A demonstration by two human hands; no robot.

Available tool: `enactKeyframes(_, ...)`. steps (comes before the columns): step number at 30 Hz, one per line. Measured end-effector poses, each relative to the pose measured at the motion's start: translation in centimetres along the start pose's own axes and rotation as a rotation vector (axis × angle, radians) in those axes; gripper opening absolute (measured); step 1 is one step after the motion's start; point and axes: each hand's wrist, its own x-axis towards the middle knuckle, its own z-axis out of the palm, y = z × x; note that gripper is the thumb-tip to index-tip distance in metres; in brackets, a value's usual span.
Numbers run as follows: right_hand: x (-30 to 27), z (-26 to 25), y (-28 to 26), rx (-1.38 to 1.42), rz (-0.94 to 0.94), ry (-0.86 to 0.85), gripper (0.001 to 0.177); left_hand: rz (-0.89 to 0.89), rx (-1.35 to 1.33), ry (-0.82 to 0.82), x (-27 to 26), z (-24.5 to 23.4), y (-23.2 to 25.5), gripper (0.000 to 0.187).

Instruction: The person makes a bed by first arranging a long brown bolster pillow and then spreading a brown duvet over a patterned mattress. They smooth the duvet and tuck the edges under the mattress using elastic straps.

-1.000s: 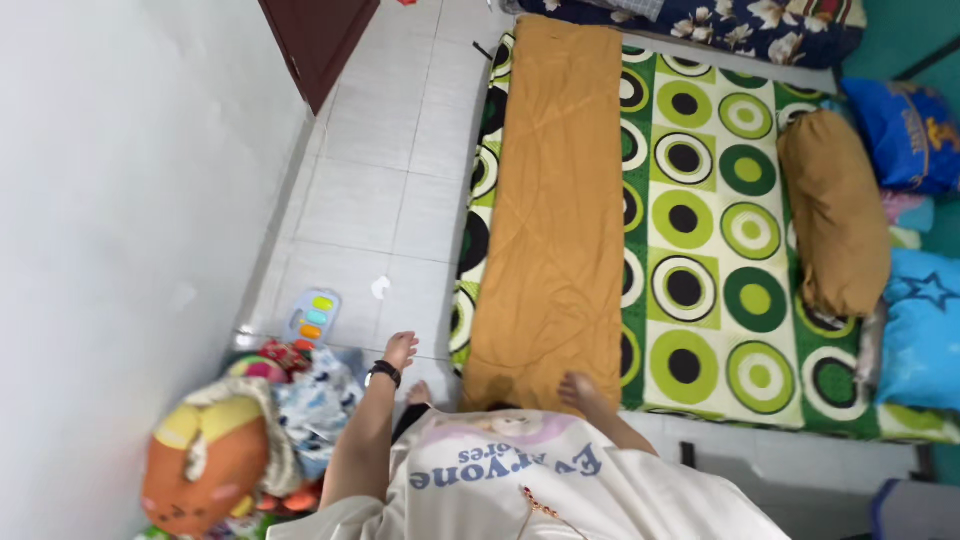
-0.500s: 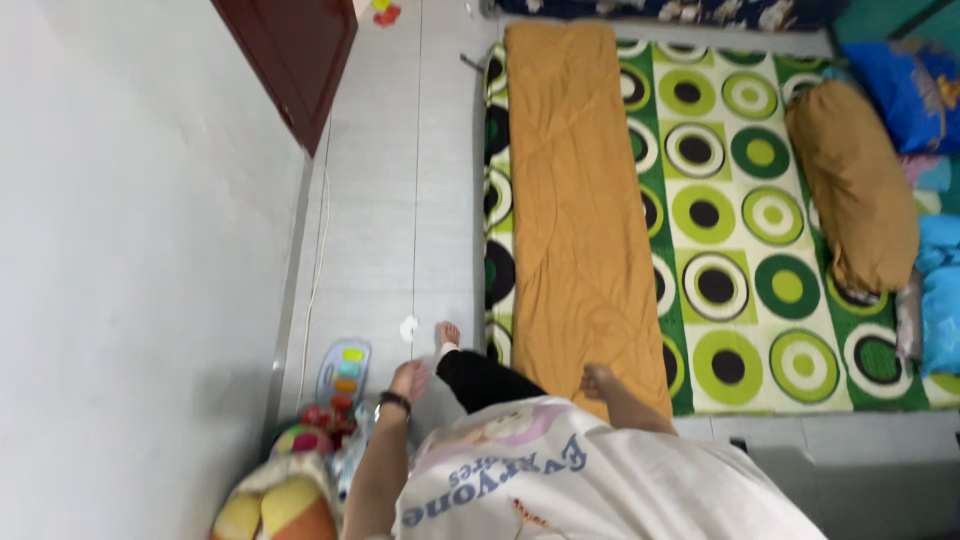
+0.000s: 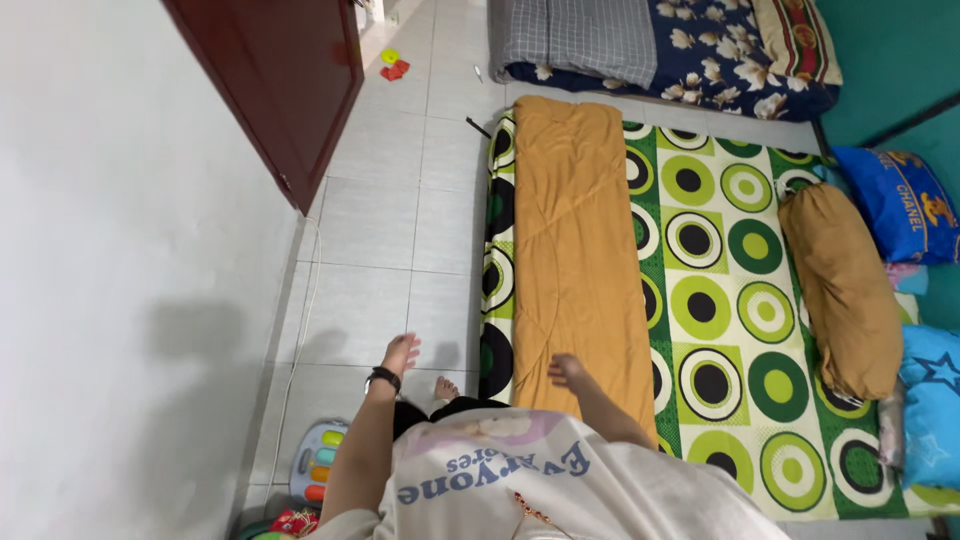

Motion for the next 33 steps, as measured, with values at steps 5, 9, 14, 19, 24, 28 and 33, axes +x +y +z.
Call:
enactKeyframes(5,7.3,1.4,-7.9,0.042,-0.1,0.037,0.035,-0.115,0.03,-0.067,6.5,0.5,6.0,0.05)
enactKeyframes(9,11.8,2.6,-9.2,0.138,-0.08,0.048,0.03,-0.27,0.135,-0.09,11.8,0.2,9.9,0.05)
enactKeyframes(14,13.3,8.5,-11.7,0.256,0.136,0.078,0.03,-0.256,0.306,-0.172,20.3,-1.9,19.8,0.049)
enactKeyframes(19,10.8,16.0,-18.6,0.483,0.256,0.1,0.029,-0.171,0.442,-0.191,28.1,-3.4,30.9,0.047)
enactKeyframes(24,13.9,20.1,-25.4,0.673,0.273,0.122,0.029,-0.152,0.573,-0.223,34.7,-1.2,37.5,0.036)
enactKeyframes(28,17.9,20.6,-29.0,0.83,0.261,0.141,0.029,-0.221,0.656,-0.355,38.1,3.5,40.3,0.019)
enactKeyframes(33,23.1,18.1,-30.3,0.972,0.265,0.21,0.037,-0.355,0.429,-0.587,40.8,9.5,41.8,0.013)
